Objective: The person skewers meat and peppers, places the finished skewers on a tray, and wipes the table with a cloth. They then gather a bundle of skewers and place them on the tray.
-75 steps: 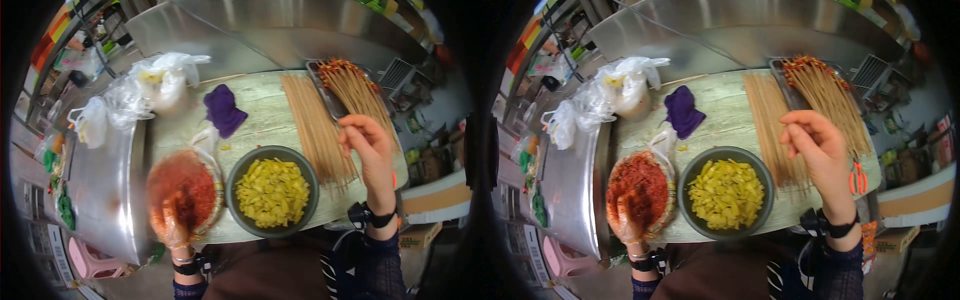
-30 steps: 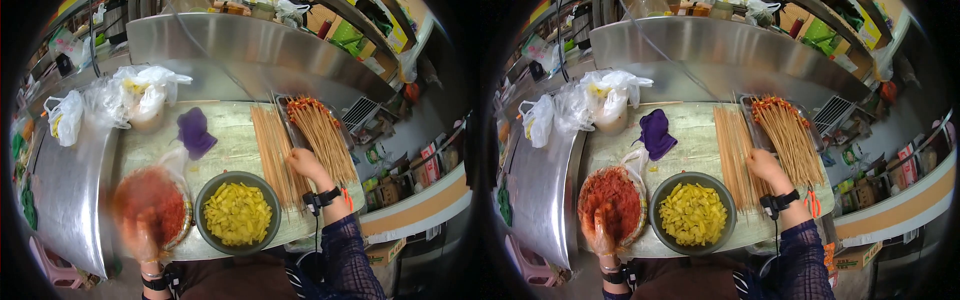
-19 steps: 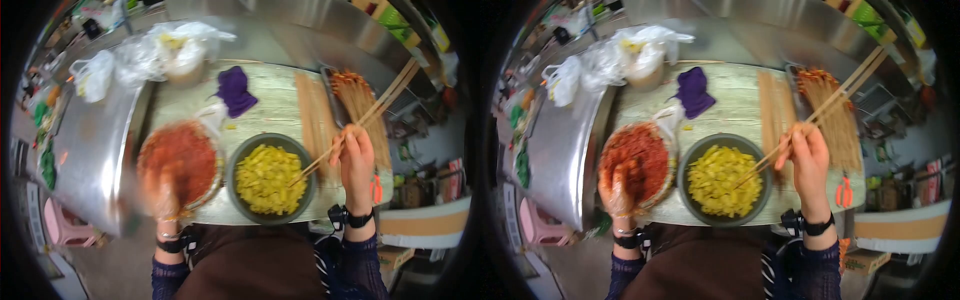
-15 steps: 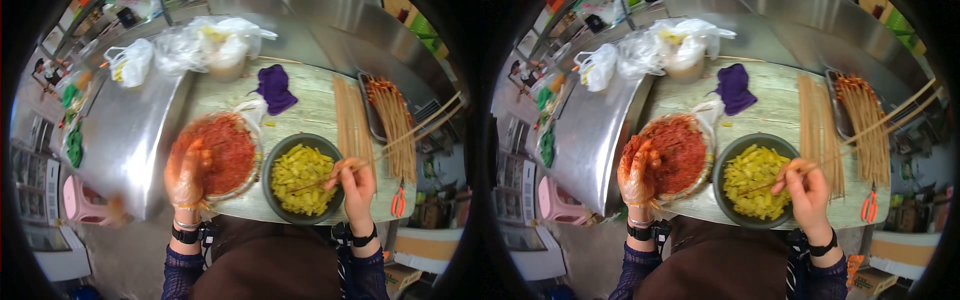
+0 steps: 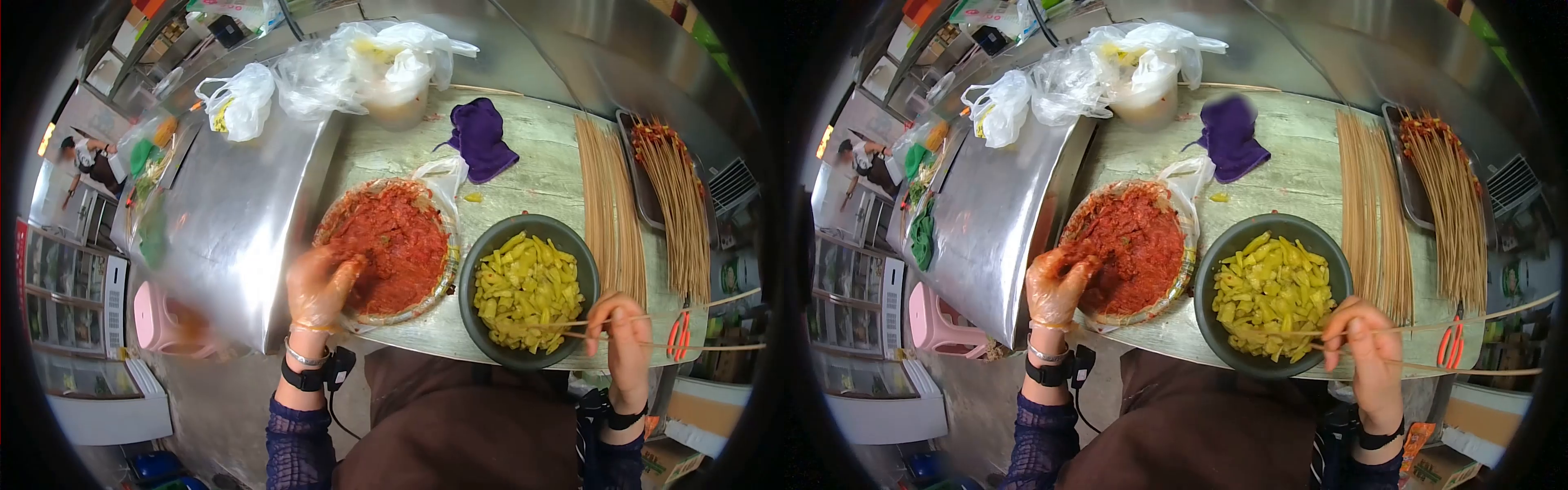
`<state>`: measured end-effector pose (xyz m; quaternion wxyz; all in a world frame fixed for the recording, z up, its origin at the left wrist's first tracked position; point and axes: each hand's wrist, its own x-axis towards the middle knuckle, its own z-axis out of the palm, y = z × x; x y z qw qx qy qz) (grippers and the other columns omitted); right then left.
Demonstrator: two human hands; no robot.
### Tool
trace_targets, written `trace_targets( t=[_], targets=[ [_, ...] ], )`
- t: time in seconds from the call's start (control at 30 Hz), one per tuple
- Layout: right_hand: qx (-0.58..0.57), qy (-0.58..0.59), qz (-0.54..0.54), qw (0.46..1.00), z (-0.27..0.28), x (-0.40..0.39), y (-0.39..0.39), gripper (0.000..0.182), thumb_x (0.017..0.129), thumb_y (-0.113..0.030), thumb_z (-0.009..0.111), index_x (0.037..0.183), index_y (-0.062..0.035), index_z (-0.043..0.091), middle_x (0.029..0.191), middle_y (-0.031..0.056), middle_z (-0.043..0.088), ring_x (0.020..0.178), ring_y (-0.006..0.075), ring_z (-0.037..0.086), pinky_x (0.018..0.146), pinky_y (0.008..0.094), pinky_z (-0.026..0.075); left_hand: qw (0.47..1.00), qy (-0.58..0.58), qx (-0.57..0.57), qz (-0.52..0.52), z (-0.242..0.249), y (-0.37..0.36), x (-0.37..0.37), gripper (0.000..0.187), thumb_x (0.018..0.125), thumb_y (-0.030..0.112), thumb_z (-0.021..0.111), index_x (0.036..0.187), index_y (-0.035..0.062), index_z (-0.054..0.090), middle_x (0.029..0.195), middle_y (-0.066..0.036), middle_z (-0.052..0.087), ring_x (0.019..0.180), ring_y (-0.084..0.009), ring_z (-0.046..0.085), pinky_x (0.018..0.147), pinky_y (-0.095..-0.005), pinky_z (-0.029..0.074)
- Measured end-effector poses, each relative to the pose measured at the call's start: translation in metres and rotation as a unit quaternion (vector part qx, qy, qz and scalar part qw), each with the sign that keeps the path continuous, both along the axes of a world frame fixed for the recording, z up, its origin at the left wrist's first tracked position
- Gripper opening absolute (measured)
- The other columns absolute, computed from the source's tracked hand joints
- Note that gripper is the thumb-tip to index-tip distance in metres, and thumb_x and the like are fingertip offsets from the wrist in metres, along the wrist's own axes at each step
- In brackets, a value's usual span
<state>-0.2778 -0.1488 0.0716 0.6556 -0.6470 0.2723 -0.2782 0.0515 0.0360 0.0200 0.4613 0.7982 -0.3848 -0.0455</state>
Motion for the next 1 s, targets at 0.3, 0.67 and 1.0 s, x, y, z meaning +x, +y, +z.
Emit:
trace_targets(
  t=[0.3, 0.67, 1.0],
  targets=[
    [-0.015, -0.096, -0.103, 0.990, -0.017, -0.007, -0.005, 0.030, 0.100, -0.024, 0.040, 0.085, -0.0004, 0.050, 0.079, 0.0088, 0.049, 0.057, 0.0112, 0.049, 0.054, 0.0220, 0.042, 0.943, -0.223, 0.171, -0.179, -0.007, -0.055, -0.011, 0.020, 0.067, 0.010, 0.070, 0.086, 0.0069, 0.068, 0.083, -0.014, 0.062, 0.081, -0.0346, 0.060, 0.070, -0.0434, 0.047],
    [0.006, -0.113, -0.115, 0.987, -0.018, -0.015, -0.003, 0.027, 0.100, -0.021, 0.040, 0.086, 0.0000, 0.050, 0.079, 0.0095, 0.050, 0.056, 0.0122, 0.050, 0.054, 0.0225, 0.042, 0.904, -0.304, 0.226, -0.200, -0.006, -0.071, -0.027, 0.015, 0.069, 0.012, 0.064, 0.083, 0.0071, 0.066, 0.083, -0.015, 0.060, 0.080, -0.0354, 0.059, 0.068, -0.0460, 0.048],
    [0.015, -0.112, -0.125, 0.986, -0.024, -0.014, -0.003, 0.027, 0.099, -0.020, 0.041, 0.084, -0.0001, 0.051, 0.076, 0.0088, 0.050, 0.054, 0.0120, 0.050, 0.051, 0.0226, 0.041, 0.986, 0.115, 0.101, -0.071, 0.004, -0.049, 0.000, 0.012, 0.076, 0.007, 0.059, 0.085, -0.0001, 0.063, 0.079, -0.012, 0.064, 0.063, -0.0246, 0.059, 0.057, -0.0342, 0.047]
  ],
)
